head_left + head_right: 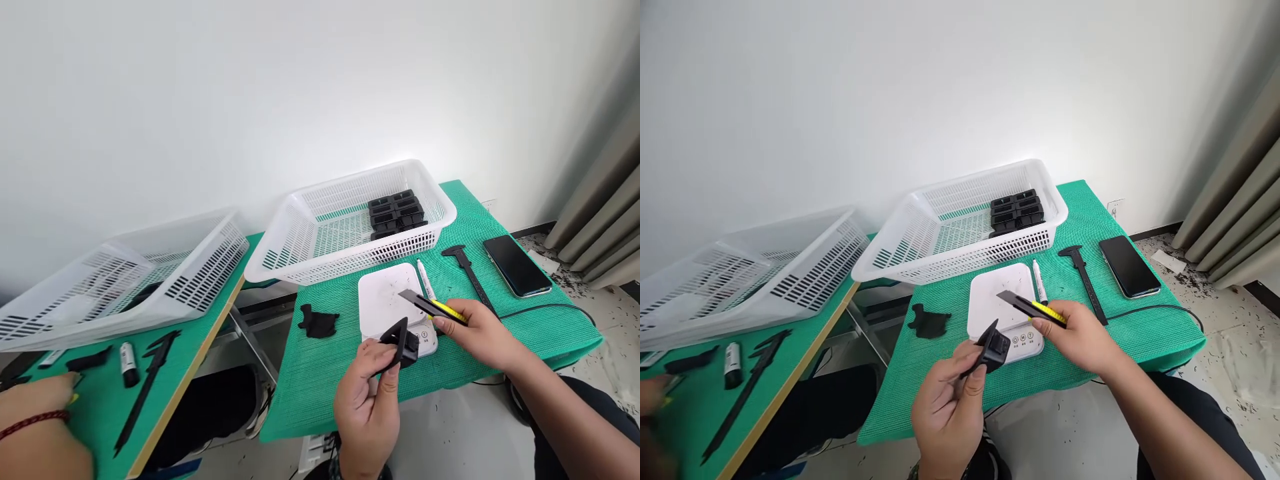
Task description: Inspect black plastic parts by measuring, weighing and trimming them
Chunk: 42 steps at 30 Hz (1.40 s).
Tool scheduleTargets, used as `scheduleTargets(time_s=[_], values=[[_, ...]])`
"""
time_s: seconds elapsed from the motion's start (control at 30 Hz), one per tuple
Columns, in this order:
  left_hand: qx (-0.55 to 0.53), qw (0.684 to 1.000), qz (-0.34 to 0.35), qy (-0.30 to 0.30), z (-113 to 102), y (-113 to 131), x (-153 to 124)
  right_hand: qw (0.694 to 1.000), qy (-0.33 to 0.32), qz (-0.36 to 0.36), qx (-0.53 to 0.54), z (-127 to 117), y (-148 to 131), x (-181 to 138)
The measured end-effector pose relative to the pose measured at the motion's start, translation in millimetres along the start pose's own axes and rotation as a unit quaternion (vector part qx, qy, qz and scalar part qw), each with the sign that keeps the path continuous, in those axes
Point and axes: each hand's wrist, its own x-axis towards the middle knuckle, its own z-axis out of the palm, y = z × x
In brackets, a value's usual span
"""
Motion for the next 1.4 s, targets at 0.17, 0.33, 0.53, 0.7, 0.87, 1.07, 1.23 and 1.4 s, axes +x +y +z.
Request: scheduleTargets(time_s=[0.17,0.33,0.53,0.7,0.87,1.07,1.23,1.4], values=[[0.03,0.996,-0.079,0.026,1.2,2.0,-0.2,0.999,0.008,-0.029,0.037,-1.5,-0.6,1.7],[0.006,0.987,-0.156,0.037,3.4,3.2,3.2,0.996,0.065,-0.045,-0.035,1.7,5.3,4.6],[-0.036,0.976,-0.202,0.076,6.6,-3.7,1.3,0.984,0.144,-0.009,-0.106,0.9,11.1,10.4],[-0.059,0.975,-0.205,0.065,8.2,-2.1,2.0,0.982,0.136,0.0,-0.13,-1.8,7.7,12.3],[-0.056,0.969,-0.225,0.082,10.5,-3.3,2.7,0.96,0.152,0.042,-0.23,0.8,7.1,17.9],[-0.051,0.969,-0.223,0.095,10.5,-4.3,2.7,0.923,0.194,0.044,-0.328,-3.7,9.7,25.7],[-0.053,0.974,-0.205,0.083,4.8,-3.5,3.1,0.852,0.324,0.07,-0.404,-52.6,12.0,28.0],[-0.056,0.978,-0.187,0.072,-1.0,-1.4,3.3,0.802,0.374,0.193,-0.425,-99.9,27.2,34.0]])
